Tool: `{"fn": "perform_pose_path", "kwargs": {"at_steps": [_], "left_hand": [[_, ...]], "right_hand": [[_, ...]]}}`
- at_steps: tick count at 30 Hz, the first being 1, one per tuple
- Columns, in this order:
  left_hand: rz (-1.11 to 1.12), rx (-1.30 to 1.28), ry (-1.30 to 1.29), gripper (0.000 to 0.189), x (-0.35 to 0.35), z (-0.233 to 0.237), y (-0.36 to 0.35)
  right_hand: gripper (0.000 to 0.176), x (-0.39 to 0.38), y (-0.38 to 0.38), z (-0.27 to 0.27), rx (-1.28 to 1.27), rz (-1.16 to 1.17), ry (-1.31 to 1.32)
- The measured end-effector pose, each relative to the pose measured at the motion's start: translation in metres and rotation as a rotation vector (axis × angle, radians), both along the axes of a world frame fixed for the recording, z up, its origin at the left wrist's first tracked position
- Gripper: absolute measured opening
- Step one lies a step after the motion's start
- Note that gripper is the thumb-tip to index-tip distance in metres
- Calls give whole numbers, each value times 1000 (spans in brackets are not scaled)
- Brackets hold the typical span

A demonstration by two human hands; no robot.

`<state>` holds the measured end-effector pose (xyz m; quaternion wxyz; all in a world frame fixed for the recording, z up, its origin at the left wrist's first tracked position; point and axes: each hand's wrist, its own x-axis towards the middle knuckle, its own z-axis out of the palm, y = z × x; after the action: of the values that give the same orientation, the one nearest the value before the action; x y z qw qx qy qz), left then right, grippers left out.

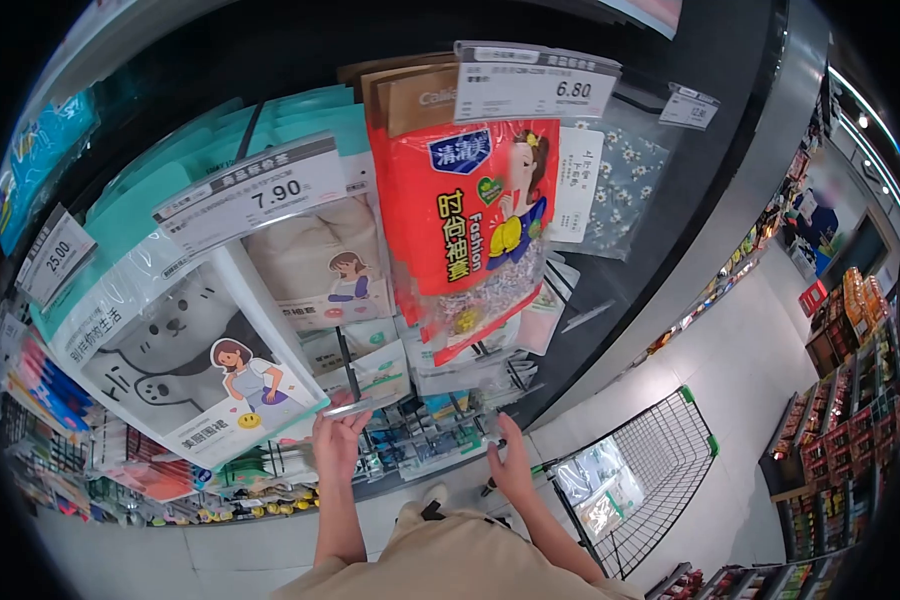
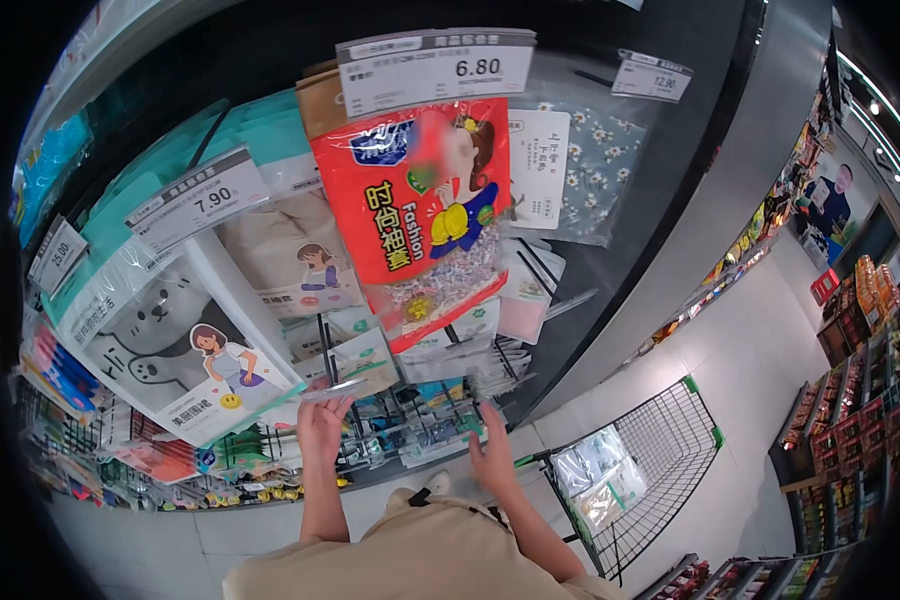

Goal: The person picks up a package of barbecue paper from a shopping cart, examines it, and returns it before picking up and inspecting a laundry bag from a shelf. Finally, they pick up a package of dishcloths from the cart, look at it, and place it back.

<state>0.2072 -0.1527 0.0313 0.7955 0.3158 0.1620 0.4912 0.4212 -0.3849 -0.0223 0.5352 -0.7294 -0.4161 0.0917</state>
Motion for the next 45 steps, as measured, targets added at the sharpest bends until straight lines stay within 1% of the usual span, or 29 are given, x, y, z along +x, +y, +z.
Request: {"fn": "perform_pose_path", "kwargs": {"at_steps": [1,2,3,5,6,8,12,13,14,18,20,21,24,26,28,29,30,32,33,35,36,38,39,41,42,44,45], "left_hand": [[-37,2,-37,34,8,11,-1],[-73,5,-75,38,17,19,-2],[-76,6,-71,38,24,23,-1],[-59,43,-147,46,37,29,1],[-64,47,-143,46,41,29,4],[7,1,-46,46,48,28,12],[-8,-5,-73,46,53,34,17],[-8,24,-69,46,55,37,17],[-9,52,-65,45,56,39,16],[-31,35,-73,43,63,34,12],[12,0,-51,47,66,30,4],[6,3,-44,47,67,28,-2],[8,5,-25,49,70,19,-26],[28,-113,11,47,73,7,-40],[-26,-119,41,46,72,-23,-53],[-68,-129,59,46,74,-31,-59],[-86,-123,77,46,82,-30,-73],[-158,-240,221,44,103,-26,-111],[-180,-234,243,44,114,-30,-126],[-368,-224,403,46,134,-42,-156],[-396,-221,430,46,146,-47,-170],[-662,-21,524,45,173,-56,-199],[-698,-21,546,45,187,-65,-211],[-904,326,813,42,216,-88,-235],[-949,325,833,42,231,-92,-248],[-973,1239,963,39,261,-102,-275],[-982,1463,952,44,272,-121,-280]], "right_hand": [[59,3,-9,-4,10,-57,15],[59,6,-17,-8,11,-60,19],[58,8,-25,-11,21,-123,45],[56,13,-43,-21,-1,-239,53],[56,15,-52,-26,3,-244,58],[56,19,-70,-34,-11,-317,149],[55,21,-97,-45,32,-412,227],[54,21,-105,-41,3,-415,295],[54,22,-110,-45,5,-422,302],[54,26,-128,-54,44,-475,320],[55,28,-134,-57,123,-525,266],[56,29,-139,-55,121,-527,308],[55,34,-155,-70,162,-549,329],[54,34,-168,-76,159,-579,346],[54,36,-182,-81,108,-625,330],[52,37,-189,-82,127,-635,360],[52,38,-197,-87,131,-654,377],[49,42,-214,-102,91,-692,354],[47,43,-222,-107,92,-724,371],[47,48,-237,-109,90,-766,398],[47,50,-246,-110,86,-782,406],[47,53,-264,-121,68,-840,445],[47,56,-273,-123,54,-857,451],[48,62,-291,-131,42,-910,463],[48,65,-302,-135,32,-951,488],[49,72,-326,-144,-98,-965,504],[49,75,-337,-151,-111,-1008,534]]}}
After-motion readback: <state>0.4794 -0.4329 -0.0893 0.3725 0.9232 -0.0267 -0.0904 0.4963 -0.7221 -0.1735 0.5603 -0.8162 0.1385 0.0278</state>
